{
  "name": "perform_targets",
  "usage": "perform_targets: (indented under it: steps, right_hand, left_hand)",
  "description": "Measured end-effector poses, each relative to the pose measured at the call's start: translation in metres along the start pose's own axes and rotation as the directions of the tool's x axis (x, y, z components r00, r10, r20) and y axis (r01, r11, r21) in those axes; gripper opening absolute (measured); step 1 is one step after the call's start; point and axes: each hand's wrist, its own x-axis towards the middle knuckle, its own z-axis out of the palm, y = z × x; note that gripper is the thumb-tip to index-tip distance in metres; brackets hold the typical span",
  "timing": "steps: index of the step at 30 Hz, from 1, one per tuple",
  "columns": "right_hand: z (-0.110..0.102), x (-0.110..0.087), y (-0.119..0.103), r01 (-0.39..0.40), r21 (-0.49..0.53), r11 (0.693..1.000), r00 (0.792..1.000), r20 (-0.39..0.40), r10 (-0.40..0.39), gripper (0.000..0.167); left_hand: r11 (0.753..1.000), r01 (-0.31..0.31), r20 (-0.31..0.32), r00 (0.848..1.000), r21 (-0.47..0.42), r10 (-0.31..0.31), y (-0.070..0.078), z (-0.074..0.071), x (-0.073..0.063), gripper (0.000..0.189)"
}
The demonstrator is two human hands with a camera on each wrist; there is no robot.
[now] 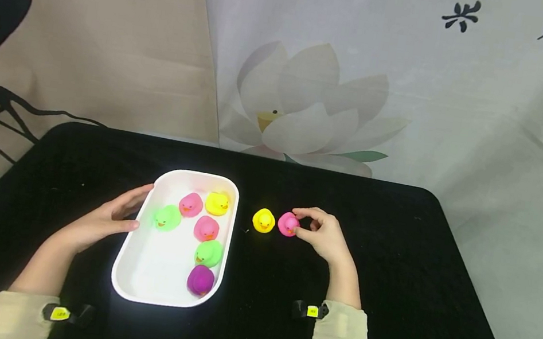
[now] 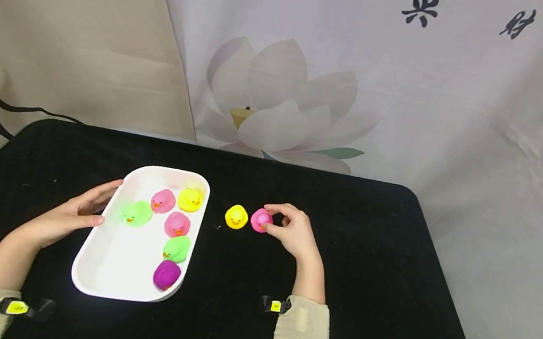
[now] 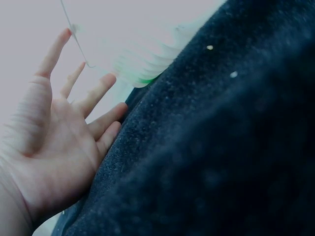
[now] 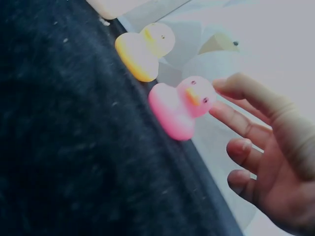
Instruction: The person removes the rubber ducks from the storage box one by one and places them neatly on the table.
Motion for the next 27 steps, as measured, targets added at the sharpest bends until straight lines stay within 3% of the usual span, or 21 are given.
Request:
perform_targets:
  steps: [13,15,27]
  right_hand:
    - [-0.011,-0.011,-0.052,0.114,0.018,0.993,0.993,-0.037,-0.113,0.03]
    - [-0.009,-0.009,-0.048,0.135,0.023,0.991,0.99,-0.036,-0.134,0.03]
    - [0.001,-0.016,-0.081,0.229,0.089,0.969,0.971,0.051,-0.234,0.029]
  left_hand:
    - [1.0,-0.013,0.002,1.0,-0.012,0.013,0.001,0.0,0.0,0.076]
    - [1.0,-0.015,0.002,1.0,-0.015,0.015,0.001,0.0,0.0,0.076]
    - [1.0,-0.015,0.008,1.0,-0.013,0.015,-0.001,-0.001,0.001,0.076]
